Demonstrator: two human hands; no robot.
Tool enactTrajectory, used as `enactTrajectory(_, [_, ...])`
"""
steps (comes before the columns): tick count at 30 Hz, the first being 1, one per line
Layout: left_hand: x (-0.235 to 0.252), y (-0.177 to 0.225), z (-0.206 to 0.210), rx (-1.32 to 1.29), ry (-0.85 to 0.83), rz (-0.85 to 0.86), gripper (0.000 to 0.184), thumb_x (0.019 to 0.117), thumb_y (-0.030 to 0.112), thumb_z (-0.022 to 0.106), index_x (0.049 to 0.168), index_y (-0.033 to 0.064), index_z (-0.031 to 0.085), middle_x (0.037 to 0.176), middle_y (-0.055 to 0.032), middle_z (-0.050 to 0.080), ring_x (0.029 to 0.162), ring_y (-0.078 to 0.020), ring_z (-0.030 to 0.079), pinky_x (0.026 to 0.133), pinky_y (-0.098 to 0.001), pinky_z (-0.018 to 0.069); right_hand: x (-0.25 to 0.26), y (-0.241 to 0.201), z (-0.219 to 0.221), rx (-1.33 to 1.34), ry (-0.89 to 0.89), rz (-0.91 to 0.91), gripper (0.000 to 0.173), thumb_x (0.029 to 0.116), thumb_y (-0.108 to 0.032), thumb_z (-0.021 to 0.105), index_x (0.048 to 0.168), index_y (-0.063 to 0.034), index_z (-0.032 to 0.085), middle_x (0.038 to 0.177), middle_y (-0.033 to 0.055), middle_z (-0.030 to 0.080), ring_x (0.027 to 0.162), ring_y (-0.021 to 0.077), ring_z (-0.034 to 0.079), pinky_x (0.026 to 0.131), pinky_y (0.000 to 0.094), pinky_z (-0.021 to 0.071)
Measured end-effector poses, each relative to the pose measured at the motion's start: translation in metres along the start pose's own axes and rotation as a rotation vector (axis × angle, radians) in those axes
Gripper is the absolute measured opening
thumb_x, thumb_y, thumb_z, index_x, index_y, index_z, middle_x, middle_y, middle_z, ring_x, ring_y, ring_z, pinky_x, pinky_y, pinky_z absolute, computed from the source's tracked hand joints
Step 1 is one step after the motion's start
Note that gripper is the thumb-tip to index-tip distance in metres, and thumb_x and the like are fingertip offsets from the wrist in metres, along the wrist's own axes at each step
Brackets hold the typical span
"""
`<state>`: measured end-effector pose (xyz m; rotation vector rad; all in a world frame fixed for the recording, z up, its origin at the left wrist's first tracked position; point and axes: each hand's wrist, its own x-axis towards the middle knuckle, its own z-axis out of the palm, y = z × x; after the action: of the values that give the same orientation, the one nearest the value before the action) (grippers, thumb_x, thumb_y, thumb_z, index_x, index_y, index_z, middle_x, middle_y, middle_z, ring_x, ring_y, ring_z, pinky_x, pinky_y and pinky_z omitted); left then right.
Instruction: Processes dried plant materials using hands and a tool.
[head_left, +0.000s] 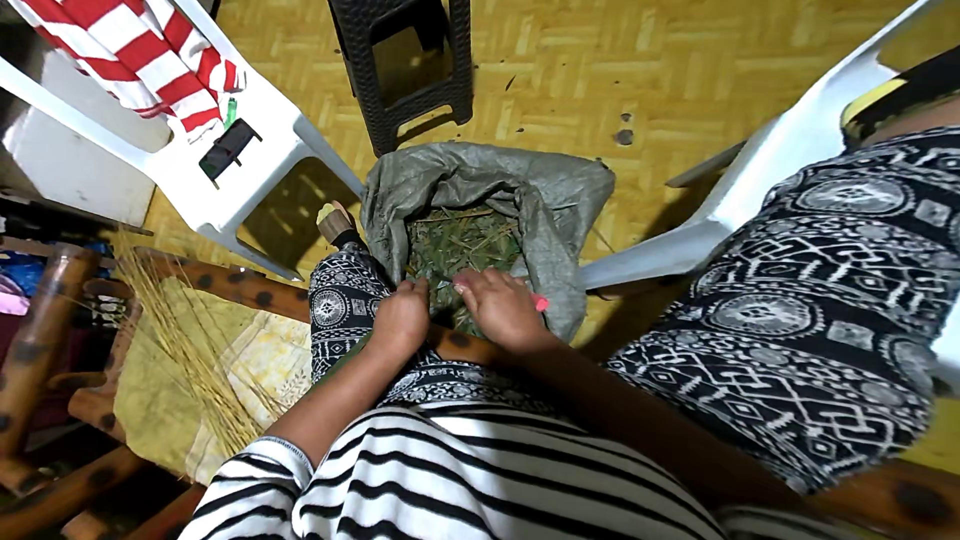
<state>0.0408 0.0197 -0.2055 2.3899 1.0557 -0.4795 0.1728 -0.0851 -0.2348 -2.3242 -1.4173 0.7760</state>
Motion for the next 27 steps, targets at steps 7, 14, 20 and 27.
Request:
enactTrajectory(7, [-0.001, 0.002, -0.002, -0.006, -0.019, -0.003, 0.037, 0.1085, 0.017, 0.047, 0.141, 0.0036, 0.059, 0.123, -0.0233, 0.066, 0.102, -0.0392, 0.07, 0.087, -0.0552, 0.0571, 0.001, -0.001, 0.0, 0.011, -0.026, 0.021, 0.04, 0.1101, -0.027, 0.048, 0.136, 0.0002, 0.063, 0.127, 0.0262, 0.065, 0.124, 0.0438, 0.06, 0.106, 0.0605, 0.0441])
enactTrajectory(14, [-0.001, -0.006, -0.001, -0.08, -0.013, 0.003, 0.038, 0.1078, 0.017, 0.049, 0.142, 0.0036, 0.059, 0.121, -0.0232, 0.066, 0.104, -0.0383, 0.069, 0.09, -0.0548, 0.0564, 0.011, 0.022, -0.003, 0.009, 0.075, 0.153, 0.042, 0.1101, -0.028, 0.048, 0.134, 0.0034, 0.062, 0.128, 0.0296, 0.063, 0.121, 0.0484, 0.06, 0.102, 0.0658, 0.0446])
enactTrajectory(20, [0.001, -0.012, -0.005, -0.219, -0.08, -0.023, 0.038, 0.1099, 0.018, 0.046, 0.139, -0.0009, 0.06, 0.125, -0.0254, 0.067, 0.119, -0.0389, 0.065, 0.105, -0.0554, 0.0484, 0.009, 0.02, -0.003, 0.156, 0.104, 0.143, 0.039, 0.111, -0.024, 0.045, 0.137, 0.001, 0.06, 0.131, 0.0289, 0.061, 0.122, 0.0484, 0.059, 0.101, 0.0662, 0.046])
enactTrajectory(27, [0.005, -0.01, -0.008, -0.504, -0.187, -0.117, 0.034, 0.1112, 0.022, 0.046, 0.122, -0.0013, 0.069, 0.103, -0.0197, 0.069, 0.094, -0.0296, 0.066, 0.089, -0.0497, 0.0523, 0.0, 0.002, 0.012, 0.22, -0.012, -0.04, 0.037, 0.1092, -0.023, 0.05, 0.136, -0.0008, 0.063, 0.126, 0.026, 0.065, 0.123, 0.0446, 0.06, 0.106, 0.0626, 0.0438])
